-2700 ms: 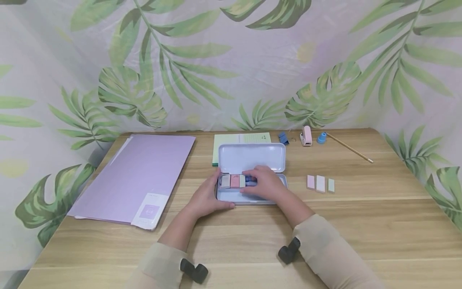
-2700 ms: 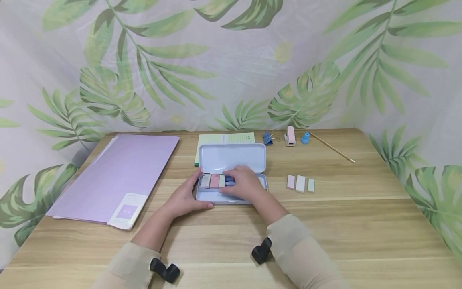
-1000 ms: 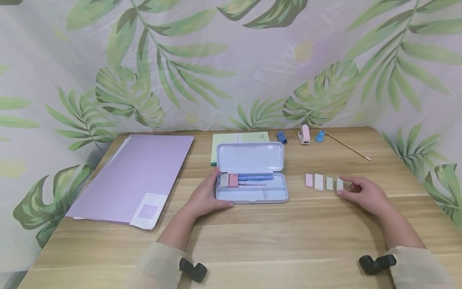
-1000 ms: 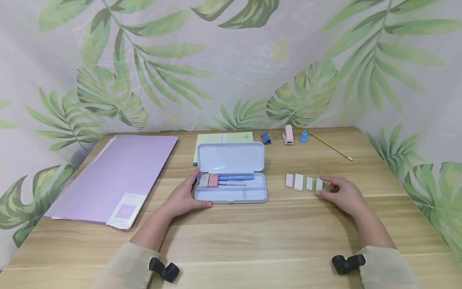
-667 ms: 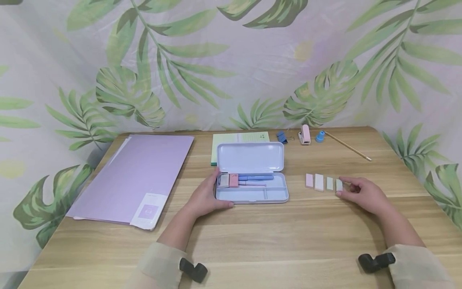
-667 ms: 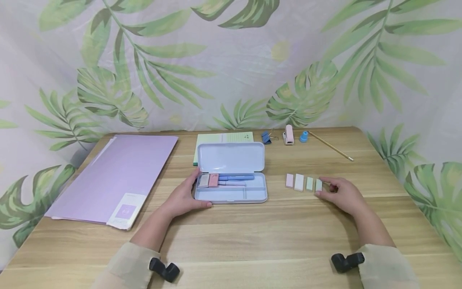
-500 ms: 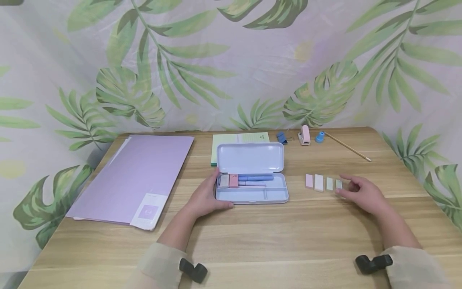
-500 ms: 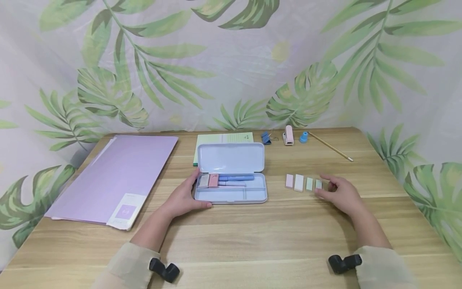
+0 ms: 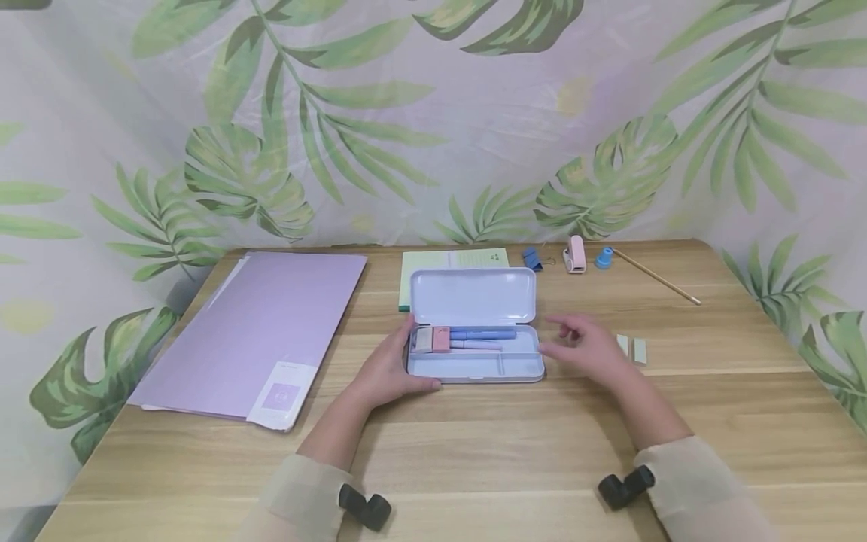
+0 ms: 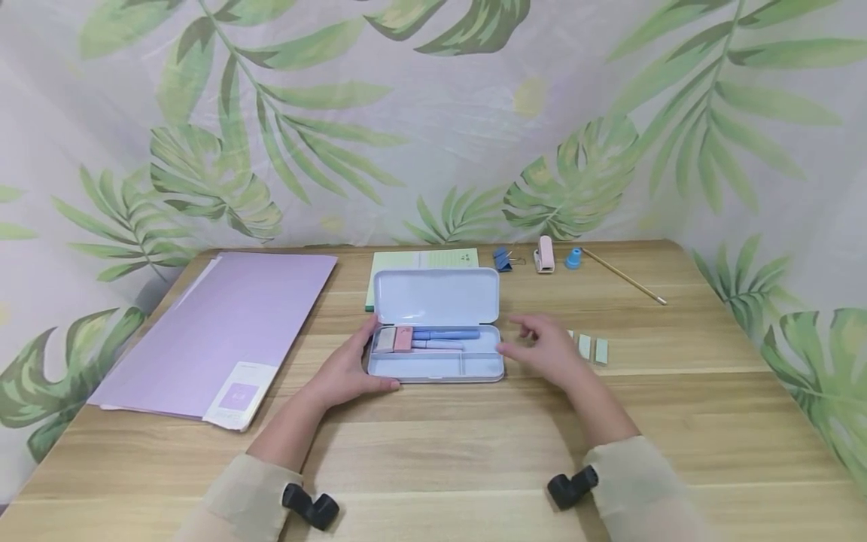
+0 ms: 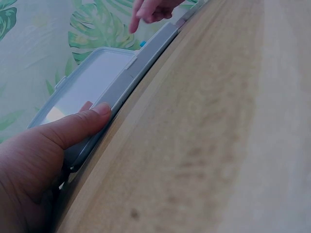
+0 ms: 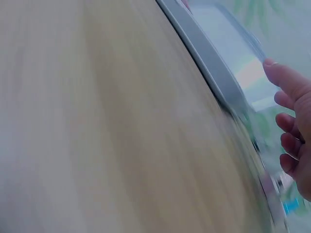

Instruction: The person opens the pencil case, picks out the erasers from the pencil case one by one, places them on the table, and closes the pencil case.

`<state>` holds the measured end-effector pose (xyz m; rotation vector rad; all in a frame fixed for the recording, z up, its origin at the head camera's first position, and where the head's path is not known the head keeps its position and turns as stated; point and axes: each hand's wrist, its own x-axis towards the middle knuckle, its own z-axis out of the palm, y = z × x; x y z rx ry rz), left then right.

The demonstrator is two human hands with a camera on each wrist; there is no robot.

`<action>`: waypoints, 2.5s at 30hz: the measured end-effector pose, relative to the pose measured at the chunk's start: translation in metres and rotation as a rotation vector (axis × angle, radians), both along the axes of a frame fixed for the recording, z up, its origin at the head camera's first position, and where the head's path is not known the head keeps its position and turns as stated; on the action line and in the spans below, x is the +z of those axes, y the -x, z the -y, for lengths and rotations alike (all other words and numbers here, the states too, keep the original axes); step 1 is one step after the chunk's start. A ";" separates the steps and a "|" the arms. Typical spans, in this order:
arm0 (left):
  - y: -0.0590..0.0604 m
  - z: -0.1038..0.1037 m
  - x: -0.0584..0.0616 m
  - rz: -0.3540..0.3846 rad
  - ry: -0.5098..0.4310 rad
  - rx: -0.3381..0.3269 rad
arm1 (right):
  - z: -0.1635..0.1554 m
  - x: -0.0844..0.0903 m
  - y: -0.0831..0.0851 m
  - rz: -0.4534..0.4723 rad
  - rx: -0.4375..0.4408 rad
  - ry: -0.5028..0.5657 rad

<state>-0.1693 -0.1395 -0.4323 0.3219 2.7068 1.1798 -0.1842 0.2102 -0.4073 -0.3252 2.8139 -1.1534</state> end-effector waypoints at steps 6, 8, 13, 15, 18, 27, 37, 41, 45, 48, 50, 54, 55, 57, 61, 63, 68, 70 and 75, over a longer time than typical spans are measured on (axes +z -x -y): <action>0.000 -0.001 -0.001 0.000 -0.001 0.005 | 0.053 0.002 0.006 0.018 0.075 0.020; 0.000 -0.001 -0.001 0.001 0.000 0.006 | 0.068 0.002 0.008 0.009 0.103 0.022; 0.000 -0.001 0.000 0.002 0.001 0.003 | 0.100 -0.001 0.014 -0.025 0.150 0.015; 0.000 -0.001 0.000 -0.002 0.000 -0.001 | 0.110 -0.002 0.015 -0.027 0.163 -0.006; 0.000 -0.001 -0.001 -0.008 0.000 -0.007 | 0.123 -0.002 0.017 -0.011 0.176 -0.052; 0.000 0.000 -0.001 -0.005 -0.003 -0.012 | 0.141 -0.005 0.022 -0.040 0.185 -0.240; 0.000 0.001 -0.001 -0.007 -0.001 -0.010 | 0.140 -0.007 0.022 -0.043 0.150 -0.152; 0.000 0.001 0.000 -0.013 0.006 -0.007 | 0.130 -0.002 0.020 -0.076 0.144 -0.085; 0.000 0.001 0.000 -0.009 0.007 -0.005 | 0.111 0.004 0.018 -0.095 0.128 -0.052; 0.000 0.000 -0.001 -0.008 0.006 -0.001 | 0.090 0.010 0.014 -0.057 0.100 -0.038; 0.001 0.000 -0.001 -0.013 0.003 -0.004 | 0.074 0.015 0.011 -0.015 0.078 -0.036; 0.001 -0.001 -0.002 -0.020 0.005 -0.012 | 0.037 0.021 0.003 0.032 0.010 -0.052; 0.001 -0.001 -0.002 -0.020 0.006 -0.016 | 0.026 0.022 0.001 0.027 -0.006 -0.054; 0.001 -0.001 -0.002 -0.017 0.008 -0.014 | 0.005 0.022 -0.003 0.023 -0.044 -0.054; 0.001 0.000 -0.001 -0.017 0.013 -0.011 | -0.036 0.022 -0.012 -0.001 -0.110 -0.071; 0.001 0.000 -0.001 -0.019 0.014 -0.010 | -0.055 0.021 -0.017 -0.028 -0.133 -0.102; 0.002 0.001 -0.002 -0.016 0.007 -0.008 | -0.095 0.016 -0.027 -0.123 -0.168 -0.188; 0.002 0.001 -0.002 -0.016 0.002 -0.008 | -0.109 0.012 -0.031 -0.142 -0.187 -0.210; 0.002 0.001 -0.003 -0.020 -0.001 -0.011 | -0.135 0.001 -0.037 -0.154 -0.192 -0.229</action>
